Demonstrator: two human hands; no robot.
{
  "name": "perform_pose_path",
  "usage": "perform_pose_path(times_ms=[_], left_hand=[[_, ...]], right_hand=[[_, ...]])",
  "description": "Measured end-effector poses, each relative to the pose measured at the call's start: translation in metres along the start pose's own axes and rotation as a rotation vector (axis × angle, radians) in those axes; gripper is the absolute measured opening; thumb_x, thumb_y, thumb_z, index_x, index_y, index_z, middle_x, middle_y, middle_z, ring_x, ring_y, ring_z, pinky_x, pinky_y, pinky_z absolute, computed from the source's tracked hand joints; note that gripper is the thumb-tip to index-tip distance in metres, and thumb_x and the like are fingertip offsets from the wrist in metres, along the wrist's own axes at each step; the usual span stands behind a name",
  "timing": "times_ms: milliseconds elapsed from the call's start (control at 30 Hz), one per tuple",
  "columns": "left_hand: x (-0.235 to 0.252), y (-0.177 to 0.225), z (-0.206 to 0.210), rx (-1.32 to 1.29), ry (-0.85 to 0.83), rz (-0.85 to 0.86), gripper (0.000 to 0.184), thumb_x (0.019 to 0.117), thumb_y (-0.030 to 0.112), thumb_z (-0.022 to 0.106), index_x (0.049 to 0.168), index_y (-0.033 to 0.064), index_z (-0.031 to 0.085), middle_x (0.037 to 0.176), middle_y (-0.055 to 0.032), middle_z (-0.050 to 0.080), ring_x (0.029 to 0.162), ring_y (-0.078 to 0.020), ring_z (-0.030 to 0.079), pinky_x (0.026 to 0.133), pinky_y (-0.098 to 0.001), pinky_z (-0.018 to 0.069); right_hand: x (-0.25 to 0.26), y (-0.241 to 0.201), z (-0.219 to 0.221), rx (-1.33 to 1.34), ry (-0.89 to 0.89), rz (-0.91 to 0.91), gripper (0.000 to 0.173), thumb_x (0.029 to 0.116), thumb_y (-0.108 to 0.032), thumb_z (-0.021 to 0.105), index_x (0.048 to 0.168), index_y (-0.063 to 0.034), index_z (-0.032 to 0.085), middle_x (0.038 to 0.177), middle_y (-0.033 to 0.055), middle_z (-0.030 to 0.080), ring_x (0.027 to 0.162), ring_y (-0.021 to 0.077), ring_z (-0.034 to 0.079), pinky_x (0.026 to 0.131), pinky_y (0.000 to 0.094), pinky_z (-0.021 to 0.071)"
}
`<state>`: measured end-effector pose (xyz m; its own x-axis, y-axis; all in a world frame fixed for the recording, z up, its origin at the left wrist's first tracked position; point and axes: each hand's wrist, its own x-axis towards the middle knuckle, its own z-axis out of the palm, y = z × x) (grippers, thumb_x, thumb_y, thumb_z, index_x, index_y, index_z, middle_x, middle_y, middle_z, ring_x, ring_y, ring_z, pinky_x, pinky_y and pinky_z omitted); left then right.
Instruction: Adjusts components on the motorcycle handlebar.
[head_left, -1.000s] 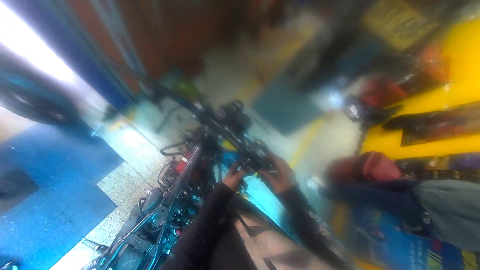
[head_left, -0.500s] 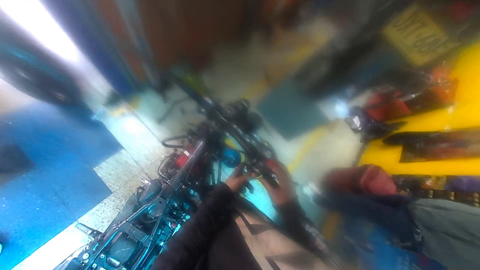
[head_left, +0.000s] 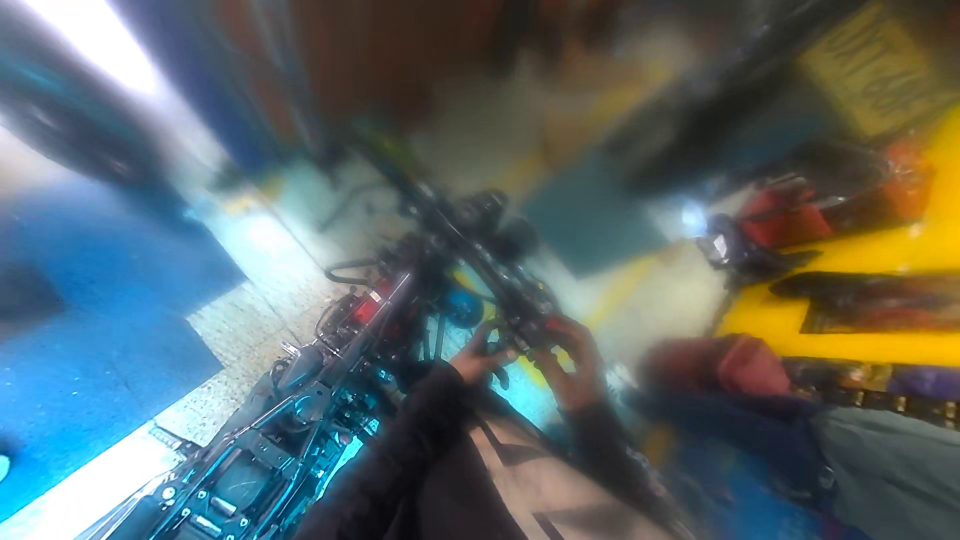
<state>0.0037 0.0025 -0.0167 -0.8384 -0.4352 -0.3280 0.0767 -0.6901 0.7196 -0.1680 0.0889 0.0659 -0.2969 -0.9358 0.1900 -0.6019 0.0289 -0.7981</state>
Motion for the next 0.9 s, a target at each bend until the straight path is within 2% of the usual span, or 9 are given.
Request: perform_pose_path(times_ms=[100,233,300,400,467,533,600,733,900], left_hand=[[0.007,-0.011,-0.002,-0.079,-0.017,0.012,0.078,0.0977,0.023,0.065,0.159,0.0176,0.018,0.102,-0.0147,0.069,0.066,-0.0187,0.067,0.058,-0.0319,0.0573],[0.011,-0.023,-0.005,-0.118,-0.024,0.050,0.079,0.0959,0.025,0.065,0.158,0.0157,0.019,0.094,-0.0142,0.069,0.064,-0.0190,0.067,0.057,-0.0318,0.0573],[0.011,-0.026,-0.007,-0.124,-0.026,0.056,0.080,0.0966,0.026,0.064,0.159,0.0152,0.017,0.097,-0.0135,0.069,0.065,-0.0183,0.068,0.060,-0.0323,0.0586],[0.013,-0.031,-0.008,-0.181,-0.023,0.033,0.082,0.0941,0.033,0.065,0.159,0.0181,0.019,0.092,-0.0149,0.070,0.061,-0.0181,0.067,0.052,-0.0286,0.0543],[0.014,-0.025,-0.006,-0.152,-0.004,0.010,0.086,0.0904,0.039,0.068,0.158,0.0166,0.019,0.095,-0.0150,0.071,0.062,-0.0194,0.069,0.052,-0.0298,0.0562],[0.015,-0.012,0.001,-0.076,0.057,-0.032,0.083,0.0934,0.031,0.071,0.157,0.0142,0.020,0.097,-0.0163,0.069,0.062,-0.0198,0.067,0.053,-0.0319,0.0559],[0.015,-0.003,0.011,-0.002,0.126,-0.050,0.077,0.0938,0.023,0.074,0.155,0.0140,0.028,0.093,-0.0157,0.067,0.057,-0.0187,0.062,0.052,-0.0321,0.0545],[0.015,-0.003,0.014,0.031,0.140,-0.041,0.067,0.0962,0.023,0.071,0.152,0.0169,0.033,0.081,-0.0120,0.064,0.049,-0.0146,0.056,0.046,-0.0272,0.0482],[0.015,-0.001,0.019,0.075,0.129,-0.075,0.066,0.1006,0.023,0.062,0.156,0.0164,0.026,0.077,-0.0104,0.063,0.049,-0.0128,0.054,0.046,-0.0262,0.0462]], right_hand=[[0.006,-0.004,-0.003,0.079,-0.021,0.114,0.066,0.0811,-0.014,0.083,0.140,-0.0046,0.056,0.139,0.0117,0.059,0.125,0.0224,0.062,0.103,0.0400,0.0571],[0.009,-0.004,-0.004,0.218,0.016,0.217,0.057,0.0845,-0.010,0.078,0.138,-0.0017,0.059,0.138,0.0130,0.060,0.123,0.0235,0.063,0.101,0.0406,0.0581],[0.009,-0.001,-0.003,0.239,0.015,0.222,0.054,0.0856,-0.011,0.077,0.136,-0.0024,0.061,0.138,0.0122,0.061,0.122,0.0231,0.064,0.100,0.0403,0.0588],[0.009,0.001,-0.002,0.207,0.000,0.228,0.059,0.0819,-0.011,0.081,0.137,-0.0051,0.061,0.137,0.0124,0.060,0.120,0.0246,0.064,0.099,0.0424,0.0597],[0.011,0.002,-0.001,0.181,0.000,0.247,0.068,0.0768,-0.010,0.084,0.139,-0.0063,0.059,0.137,0.0128,0.057,0.122,0.0248,0.062,0.099,0.0426,0.0598],[0.013,0.005,-0.001,0.174,-0.017,0.283,0.073,0.0747,-0.010,0.085,0.142,-0.0054,0.057,0.138,0.0142,0.055,0.123,0.0251,0.061,0.099,0.0428,0.0590],[0.015,0.005,-0.001,0.181,-0.056,0.320,0.070,0.0760,-0.010,0.083,0.140,-0.0053,0.056,0.135,0.0133,0.060,0.117,0.0235,0.065,0.096,0.0418,0.0596],[0.017,-0.006,0.000,0.178,-0.109,0.354,0.065,0.0799,-0.009,0.083,0.138,-0.0119,0.053,0.122,0.0084,0.070,0.103,0.0208,0.072,0.088,0.0398,0.0632],[0.012,-0.008,-0.002,0.041,-0.128,0.299,0.071,0.0803,-0.017,0.087,0.142,-0.0111,0.052,0.129,0.0082,0.066,0.112,0.0169,0.068,0.095,0.0367,0.0592]])
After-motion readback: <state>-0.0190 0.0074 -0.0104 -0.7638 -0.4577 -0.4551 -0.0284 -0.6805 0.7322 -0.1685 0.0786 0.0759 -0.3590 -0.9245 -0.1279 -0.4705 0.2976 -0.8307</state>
